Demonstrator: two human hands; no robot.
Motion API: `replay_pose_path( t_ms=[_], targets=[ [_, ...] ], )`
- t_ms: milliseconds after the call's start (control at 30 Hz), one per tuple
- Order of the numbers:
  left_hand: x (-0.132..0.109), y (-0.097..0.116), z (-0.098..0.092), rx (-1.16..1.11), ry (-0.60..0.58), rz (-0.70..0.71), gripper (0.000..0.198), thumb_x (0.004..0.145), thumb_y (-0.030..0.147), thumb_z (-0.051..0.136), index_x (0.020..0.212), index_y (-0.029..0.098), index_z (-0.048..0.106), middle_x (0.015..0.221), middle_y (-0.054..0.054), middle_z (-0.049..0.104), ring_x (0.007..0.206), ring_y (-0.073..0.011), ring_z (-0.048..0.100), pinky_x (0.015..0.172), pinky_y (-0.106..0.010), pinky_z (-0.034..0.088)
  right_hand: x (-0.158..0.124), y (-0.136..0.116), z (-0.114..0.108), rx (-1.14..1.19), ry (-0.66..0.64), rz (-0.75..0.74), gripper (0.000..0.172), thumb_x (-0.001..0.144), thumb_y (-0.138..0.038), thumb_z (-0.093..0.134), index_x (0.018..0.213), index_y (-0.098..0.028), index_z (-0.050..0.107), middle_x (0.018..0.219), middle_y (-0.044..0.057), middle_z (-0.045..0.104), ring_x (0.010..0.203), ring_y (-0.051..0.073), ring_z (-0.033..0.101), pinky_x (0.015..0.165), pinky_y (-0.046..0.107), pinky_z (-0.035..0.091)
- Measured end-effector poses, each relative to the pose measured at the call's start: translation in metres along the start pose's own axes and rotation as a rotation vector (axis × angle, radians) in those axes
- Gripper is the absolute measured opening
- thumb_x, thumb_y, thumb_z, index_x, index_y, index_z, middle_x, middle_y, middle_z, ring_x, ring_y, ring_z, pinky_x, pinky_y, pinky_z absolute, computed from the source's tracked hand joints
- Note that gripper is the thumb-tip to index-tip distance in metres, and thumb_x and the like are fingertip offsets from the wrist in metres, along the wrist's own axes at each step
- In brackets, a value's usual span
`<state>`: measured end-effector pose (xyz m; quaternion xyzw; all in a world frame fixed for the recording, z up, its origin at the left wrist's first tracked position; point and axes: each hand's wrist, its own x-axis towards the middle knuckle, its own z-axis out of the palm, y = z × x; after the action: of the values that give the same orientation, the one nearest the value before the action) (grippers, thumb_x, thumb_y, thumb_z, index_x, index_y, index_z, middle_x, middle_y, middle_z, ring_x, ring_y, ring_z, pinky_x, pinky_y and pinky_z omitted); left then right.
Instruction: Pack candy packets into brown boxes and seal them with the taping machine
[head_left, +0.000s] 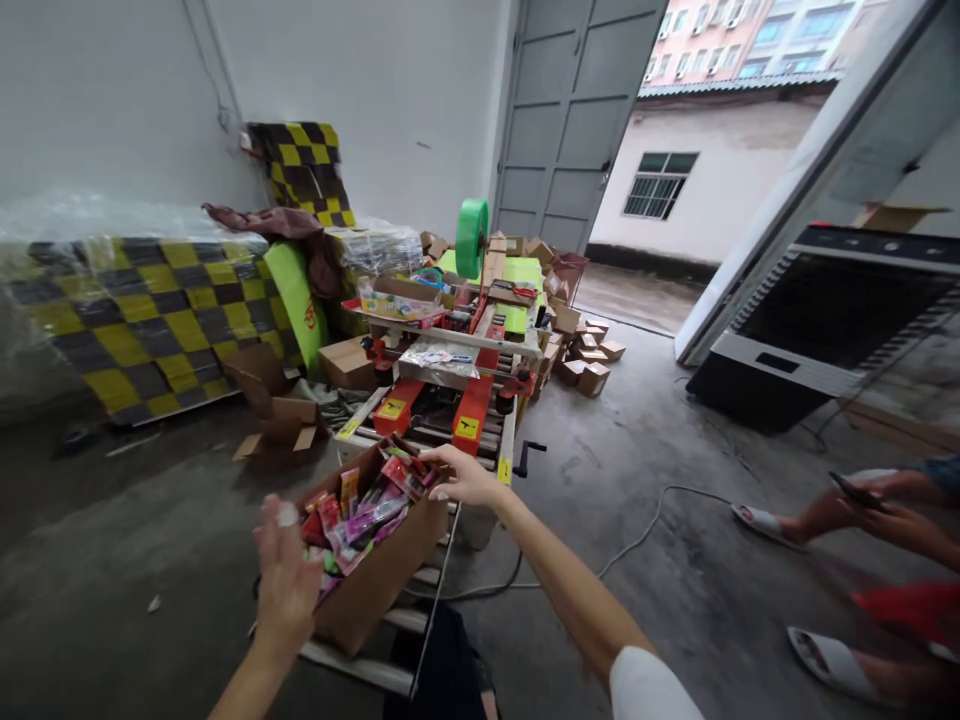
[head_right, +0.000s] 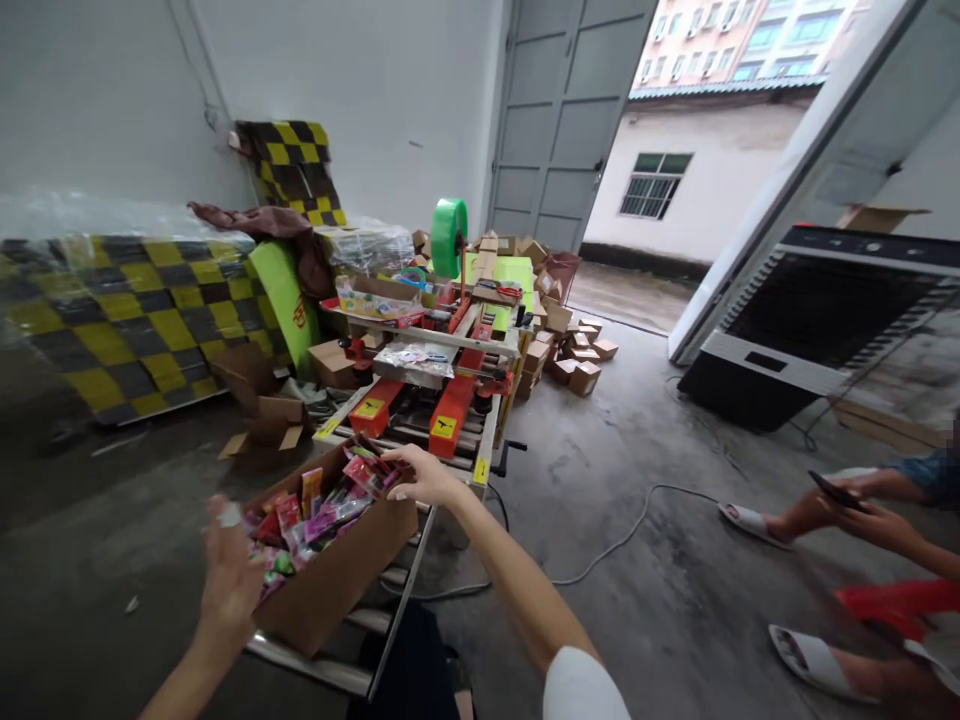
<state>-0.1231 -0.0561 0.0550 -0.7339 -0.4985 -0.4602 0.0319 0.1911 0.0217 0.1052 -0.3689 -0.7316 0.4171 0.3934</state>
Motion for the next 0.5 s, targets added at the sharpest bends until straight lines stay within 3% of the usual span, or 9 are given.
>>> replay_pose_path(
  t_ms=[133,200,267,333,433,500],
  targets=[
    [0.011,-0.008,0.024,0.192,-0.265,0.388,0.066,0.1,0.046,0.045,0.161,0.025,0.032,0.165,-0.012,0.034,0.153,-0.0307,0.035,0.126,-0.052,0.029,0.012,-0.019,-0.001,-0.185,-0.367,-0.039,0.072,0.071,-0.042,0.089,0.135,-0.021,0.067,0.114,0.006,0.072,0.097,0.019,0.066,0.085,0.027,0.052],
    [0.007,-0.004,0.039,0.22,-0.412,0.444,0.055,0.1,0.046,0.044,0.149,0.023,0.053,0.154,-0.011,0.052,0.143,-0.0295,0.05,0.122,-0.048,0.036,0.017,-0.025,-0.001,-0.248,-0.534,-0.02,0.074,0.071,-0.048,0.089,0.137,-0.022,0.067,0.112,0.005,0.075,0.095,0.018,0.068,0.084,0.024,0.052],
    [0.006,0.004,0.047,0.156,-0.551,0.356,0.048,0.101,0.043,0.043,0.14,0.023,0.062,0.143,-0.011,0.063,0.134,-0.0285,0.059,0.119,-0.047,0.04,0.024,-0.026,-0.001,-0.263,-0.645,0.022,0.07,0.07,-0.048,0.089,0.133,-0.023,0.069,0.11,0.002,0.077,0.095,0.018,0.069,0.085,0.022,0.051],
    [0.011,0.009,0.043,-0.014,-0.675,0.153,0.047,0.102,0.04,0.039,0.139,0.022,0.063,0.14,-0.01,0.066,0.131,-0.0273,0.061,0.116,-0.046,0.043,0.034,-0.024,0.002,-0.241,-0.703,0.078,0.061,0.073,-0.044,0.088,0.127,-0.022,0.072,0.108,0.001,0.078,0.096,0.017,0.07,0.087,0.022,0.05],
    [0.03,0.003,0.028,-0.387,-0.797,-0.174,0.051,0.103,0.041,0.033,0.142,0.021,0.059,0.144,-0.011,0.062,0.135,-0.0261,0.058,0.114,-0.044,0.045,0.054,-0.014,0.009,-0.308,-0.622,0.223,0.05,0.071,-0.033,0.089,0.116,-0.017,0.075,0.099,0.002,0.078,0.089,0.017,0.07,0.08,0.023,0.05],
    [0.042,-0.005,0.017,-0.594,-0.844,-0.286,0.054,0.102,0.044,0.036,0.147,0.019,0.052,0.148,-0.013,0.058,0.137,-0.0265,0.056,0.114,-0.045,0.046,0.065,-0.007,0.016,-0.433,-0.532,0.315,0.052,0.066,-0.03,0.092,0.112,-0.014,0.073,0.093,0.004,0.077,0.082,0.018,0.068,0.074,0.024,0.049]
  ],
)
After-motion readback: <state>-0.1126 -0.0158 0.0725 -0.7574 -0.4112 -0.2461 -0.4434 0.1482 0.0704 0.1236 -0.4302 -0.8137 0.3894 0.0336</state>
